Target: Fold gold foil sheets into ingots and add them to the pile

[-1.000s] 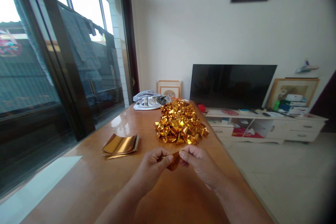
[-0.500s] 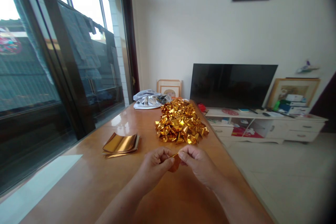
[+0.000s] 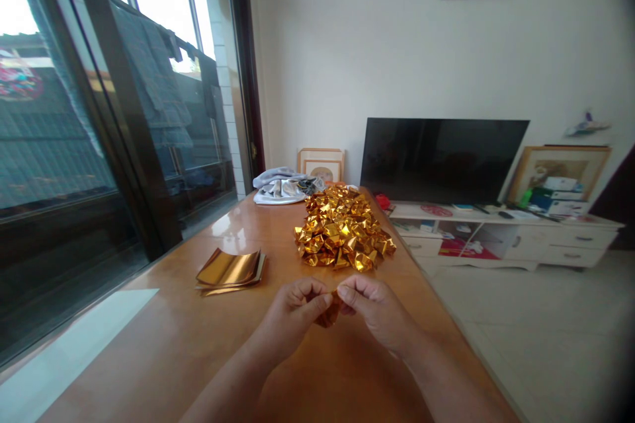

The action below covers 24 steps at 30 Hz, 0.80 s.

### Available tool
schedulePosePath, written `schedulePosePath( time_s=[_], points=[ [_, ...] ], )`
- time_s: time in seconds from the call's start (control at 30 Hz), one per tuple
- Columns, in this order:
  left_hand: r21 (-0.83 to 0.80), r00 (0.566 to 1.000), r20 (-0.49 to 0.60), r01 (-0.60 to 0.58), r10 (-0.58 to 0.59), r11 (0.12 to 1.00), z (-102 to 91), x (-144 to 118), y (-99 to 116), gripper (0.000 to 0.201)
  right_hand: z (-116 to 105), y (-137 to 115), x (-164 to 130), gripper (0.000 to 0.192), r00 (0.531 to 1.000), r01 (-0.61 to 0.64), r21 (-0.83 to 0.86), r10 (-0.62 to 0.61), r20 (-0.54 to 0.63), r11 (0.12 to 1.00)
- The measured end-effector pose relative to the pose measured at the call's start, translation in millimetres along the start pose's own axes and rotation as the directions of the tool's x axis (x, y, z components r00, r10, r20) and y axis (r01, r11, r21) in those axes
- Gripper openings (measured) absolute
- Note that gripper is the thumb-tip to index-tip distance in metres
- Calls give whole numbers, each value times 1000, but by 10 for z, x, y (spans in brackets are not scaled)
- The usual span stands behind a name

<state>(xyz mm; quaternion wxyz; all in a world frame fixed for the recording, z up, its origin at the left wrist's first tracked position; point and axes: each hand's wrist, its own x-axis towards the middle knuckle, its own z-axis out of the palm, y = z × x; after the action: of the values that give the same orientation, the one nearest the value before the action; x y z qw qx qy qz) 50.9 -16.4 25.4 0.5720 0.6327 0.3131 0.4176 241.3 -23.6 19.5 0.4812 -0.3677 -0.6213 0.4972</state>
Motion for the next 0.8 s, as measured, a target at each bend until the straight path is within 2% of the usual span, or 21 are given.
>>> schedulePosePath(
  time_s=[0.17,0.4,0.57,0.8],
  points=[
    [-17,1000,-23,13,-13,1000,19,6,-36,29,-4,35,5,30,1000,6,-34,-7,-12,999],
    [106,999,-24,-41,44,994,30,-3,-107,29,-11,76,9,22,999,-16,-111,11,-49,994],
    [63,1000,-3,-25,25,998,40,-3,-50,29,12,18,0,27,999,-23,-7,23,-46,1000],
    [11,1000,-18,-9,9,1000,41,3,-33,30,-13,-13,-2,29,994,-101,97,105,-40,990]
  ],
)
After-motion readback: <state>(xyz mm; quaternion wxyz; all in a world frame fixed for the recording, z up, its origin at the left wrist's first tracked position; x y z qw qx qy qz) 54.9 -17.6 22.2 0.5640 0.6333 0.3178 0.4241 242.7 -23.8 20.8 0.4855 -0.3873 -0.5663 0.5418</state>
